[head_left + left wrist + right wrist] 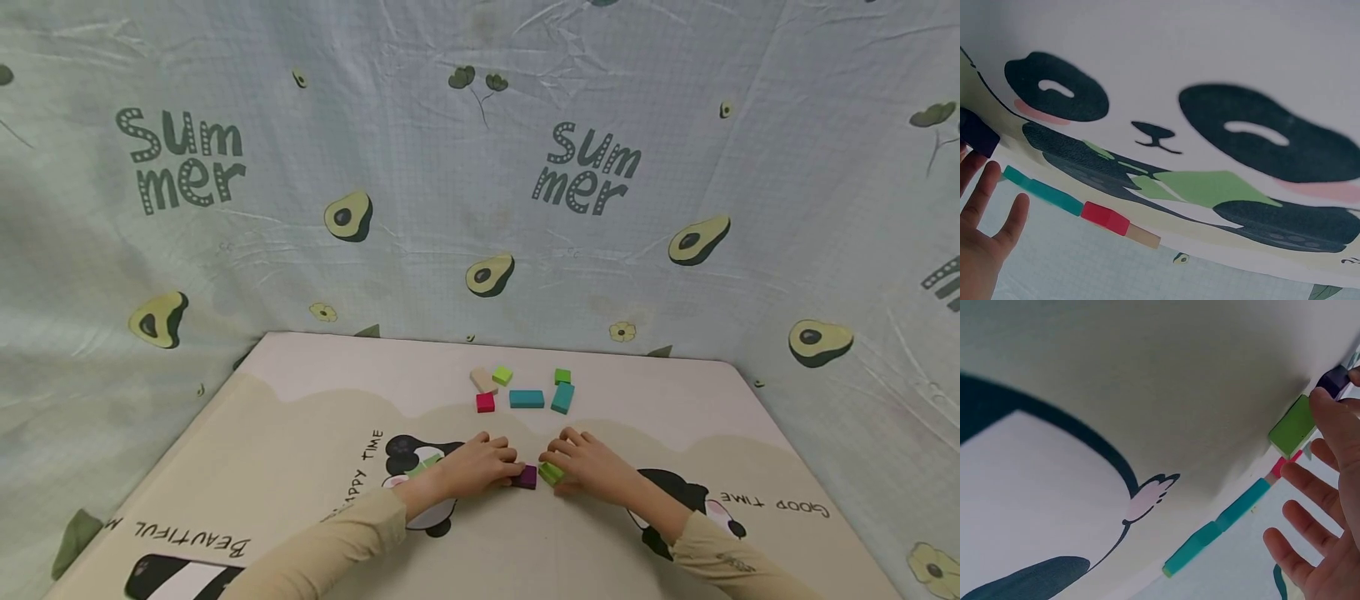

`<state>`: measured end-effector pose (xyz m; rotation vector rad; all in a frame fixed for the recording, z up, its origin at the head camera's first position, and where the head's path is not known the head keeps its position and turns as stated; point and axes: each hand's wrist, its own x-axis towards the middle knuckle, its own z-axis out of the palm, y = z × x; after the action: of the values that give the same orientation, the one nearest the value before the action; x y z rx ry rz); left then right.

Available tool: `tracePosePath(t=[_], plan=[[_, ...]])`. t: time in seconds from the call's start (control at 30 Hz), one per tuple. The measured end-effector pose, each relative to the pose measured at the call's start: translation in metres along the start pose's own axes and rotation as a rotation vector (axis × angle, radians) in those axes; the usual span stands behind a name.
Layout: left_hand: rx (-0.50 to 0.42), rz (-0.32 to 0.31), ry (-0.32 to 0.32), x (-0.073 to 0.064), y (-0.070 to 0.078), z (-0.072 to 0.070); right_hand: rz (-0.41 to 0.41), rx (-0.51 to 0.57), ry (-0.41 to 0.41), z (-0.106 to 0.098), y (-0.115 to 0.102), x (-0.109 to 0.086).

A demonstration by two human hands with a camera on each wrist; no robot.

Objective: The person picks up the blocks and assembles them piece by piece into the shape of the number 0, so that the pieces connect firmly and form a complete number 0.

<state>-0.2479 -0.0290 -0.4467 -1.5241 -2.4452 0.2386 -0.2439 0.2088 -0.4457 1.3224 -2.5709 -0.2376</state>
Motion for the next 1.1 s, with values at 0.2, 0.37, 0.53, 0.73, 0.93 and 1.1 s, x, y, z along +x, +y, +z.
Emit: tracePosePath(t=[0.2, 0.37, 0.53, 0.73, 0.93, 1.1], plan=[[-0.005, -0.001, 0.001, -0.0001, -0.0002, 0.0, -0.043, -0.014, 0.038, 0.0019, 0.0006, -0.0007], [-0.014, 0.0, 0.0, -0.0002, 0.0001, -0.0004, -0.046, -0.022, 0.052, 0.0028, -0.0007, -0.0004], [-0.011, -0.004, 0.001, 0.0, 0.0003, -0.0001, -0.037, -0.019, 0.048, 0.0029, -0.0014, 0.0007], [-0.007, -0.01, -0.001, -0.0005, 0.0012, -0.0014, -0.016, -0.011, 0.031, 0.0013, -0.0026, 0.0017], [-0.008, -0.015, -0.005, 0.0002, 0.0008, -0.0005, -0.023, 0.001, 0.055, 0.0006, -0.0027, 0.0018], [-0.006, -0.011, -0.001, 0.0, 0.0007, 0.0006, -0.016, 0.024, 0.057, -0.0004, -0.0021, 0.0015]])
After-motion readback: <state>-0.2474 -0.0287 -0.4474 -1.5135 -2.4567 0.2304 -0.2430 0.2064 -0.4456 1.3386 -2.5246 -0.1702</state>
